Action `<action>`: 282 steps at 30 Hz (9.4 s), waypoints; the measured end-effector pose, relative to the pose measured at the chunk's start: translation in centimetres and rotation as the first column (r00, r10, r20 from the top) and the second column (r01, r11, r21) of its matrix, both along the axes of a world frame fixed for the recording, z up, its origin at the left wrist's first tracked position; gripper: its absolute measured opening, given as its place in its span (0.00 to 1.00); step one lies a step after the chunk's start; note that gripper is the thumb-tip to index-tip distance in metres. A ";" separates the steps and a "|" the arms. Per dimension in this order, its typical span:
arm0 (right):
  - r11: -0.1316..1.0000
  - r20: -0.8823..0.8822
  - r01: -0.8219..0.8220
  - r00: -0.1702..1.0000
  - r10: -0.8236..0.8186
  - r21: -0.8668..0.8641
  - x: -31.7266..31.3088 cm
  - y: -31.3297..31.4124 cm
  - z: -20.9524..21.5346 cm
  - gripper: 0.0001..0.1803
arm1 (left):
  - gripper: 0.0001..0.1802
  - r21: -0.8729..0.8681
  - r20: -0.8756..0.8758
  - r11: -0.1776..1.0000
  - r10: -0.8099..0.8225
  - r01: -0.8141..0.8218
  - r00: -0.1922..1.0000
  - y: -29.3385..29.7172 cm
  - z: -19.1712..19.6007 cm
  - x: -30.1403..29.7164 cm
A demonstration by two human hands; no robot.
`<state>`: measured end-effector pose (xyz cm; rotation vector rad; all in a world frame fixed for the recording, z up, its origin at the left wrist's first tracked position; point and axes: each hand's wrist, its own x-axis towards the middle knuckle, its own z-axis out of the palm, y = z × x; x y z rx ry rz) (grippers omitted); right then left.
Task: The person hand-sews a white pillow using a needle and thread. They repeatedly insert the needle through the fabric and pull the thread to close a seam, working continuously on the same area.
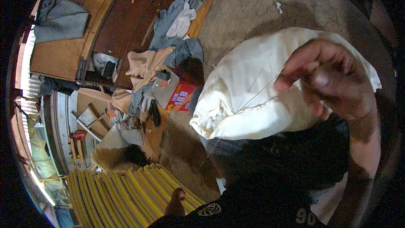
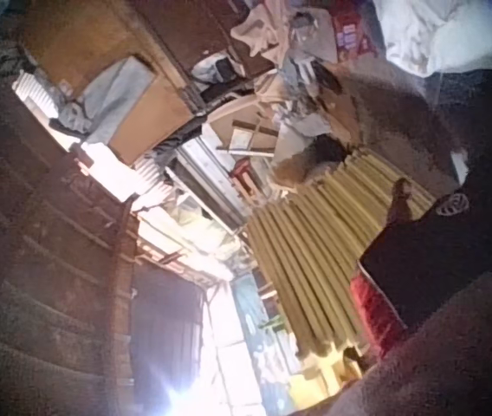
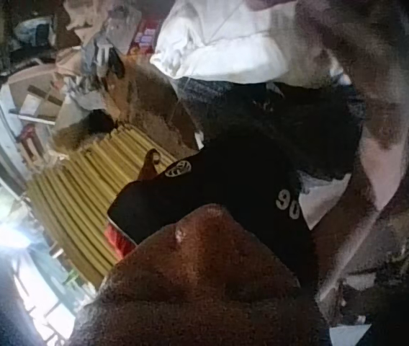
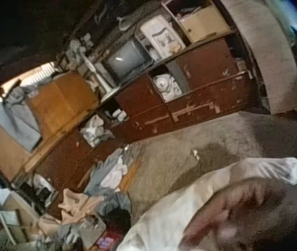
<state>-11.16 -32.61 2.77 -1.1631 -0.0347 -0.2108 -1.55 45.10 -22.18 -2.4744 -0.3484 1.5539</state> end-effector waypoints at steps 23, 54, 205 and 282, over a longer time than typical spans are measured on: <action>0.963 -0.190 -0.046 0.982 -0.005 -0.264 -0.3 2.9 0.6 0.12 | 0.20 -0.703 -0.703 -0.211 0.347 -0.679 0.620 -23.1 2.6 -0.7; 0.368 0.322 0.300 0.947 -0.001 -0.880 0.5 6.4 -3.4 0.12 | 0.23 -0.843 0.524 0.369 0.394 0.392 0.755 -36.6 16.5 -3.1; 0.936 -0.236 -0.070 0.972 -0.014 -0.345 6.2 6.2 -6.1 0.16 | 0.13 -0.235 0.951 -0.119 0.178 0.965 0.254 -48.5 18.7 6.3; 0.360 0.135 0.168 0.984 -0.115 -0.918 1.5 4.6 -3.8 0.12 | 0.21 -0.574 -0.129 0.654 0.522 -0.493 0.843 -7.5 -8.0 -5.6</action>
